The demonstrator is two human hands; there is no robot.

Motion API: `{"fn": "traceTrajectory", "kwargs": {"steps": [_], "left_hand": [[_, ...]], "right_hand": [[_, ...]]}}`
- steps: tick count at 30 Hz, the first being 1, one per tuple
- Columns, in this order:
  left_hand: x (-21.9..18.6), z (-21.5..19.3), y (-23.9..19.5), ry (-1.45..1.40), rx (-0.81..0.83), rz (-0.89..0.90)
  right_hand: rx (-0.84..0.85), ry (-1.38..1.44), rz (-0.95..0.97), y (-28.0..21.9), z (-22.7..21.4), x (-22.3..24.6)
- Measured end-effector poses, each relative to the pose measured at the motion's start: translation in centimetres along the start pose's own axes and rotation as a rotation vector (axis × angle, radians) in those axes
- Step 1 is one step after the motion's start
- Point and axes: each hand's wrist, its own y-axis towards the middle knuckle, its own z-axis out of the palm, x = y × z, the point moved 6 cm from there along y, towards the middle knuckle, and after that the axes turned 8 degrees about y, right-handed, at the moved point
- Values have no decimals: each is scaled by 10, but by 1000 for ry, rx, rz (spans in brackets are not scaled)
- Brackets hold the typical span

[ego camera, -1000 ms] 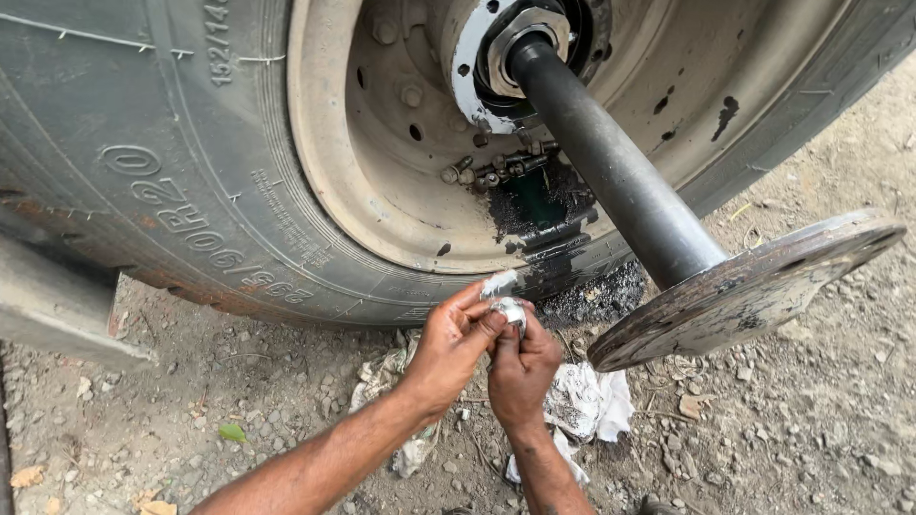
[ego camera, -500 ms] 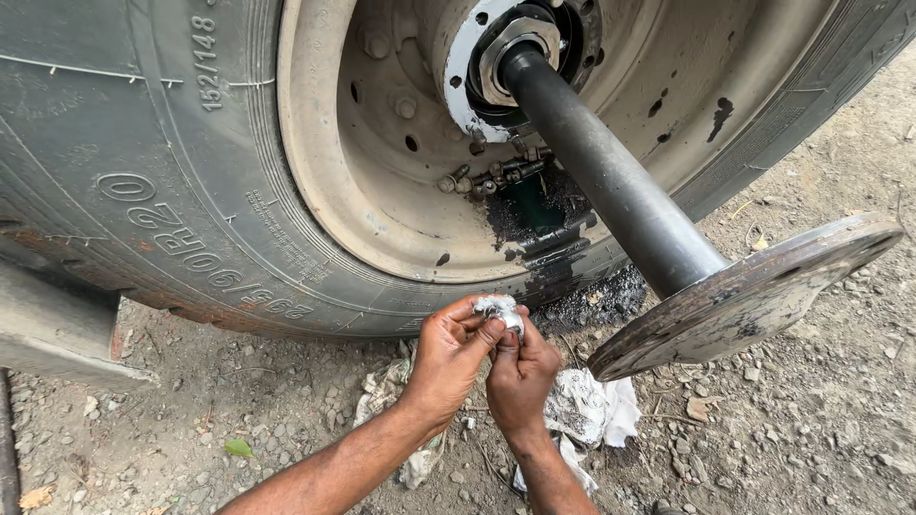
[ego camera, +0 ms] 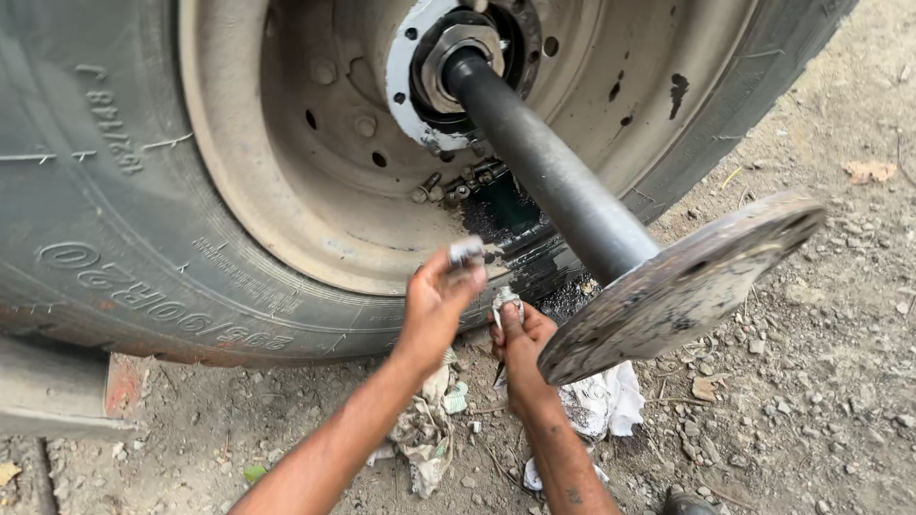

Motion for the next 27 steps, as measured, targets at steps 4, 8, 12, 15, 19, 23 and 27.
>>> {"fn": "traceTrajectory", "kwargs": {"steps": [4,8,12,15,19,23,27], "left_hand": [[-20,-3,54,703,-83,329],[-22,4,90,1274,-176,546],[-10,11,112,1720,-325,598],[-1,9,127,1924,-413,550],[13,1,146,2025,-348,388],[17,-1,152,2129,-394,368],[35,-4,152,2020,-221,190]], "right_hand": [[-13,19,27,11,-14,1],[-28,2,63,17,-25,-2],[-39,25,79,24,-35,-8],[-47,38,128,32,-43,-12],[-55,35,124,36,-50,-12],[-31,-12,88,36,-49,-7],[-17,-45,65,34,-44,-3]]}}
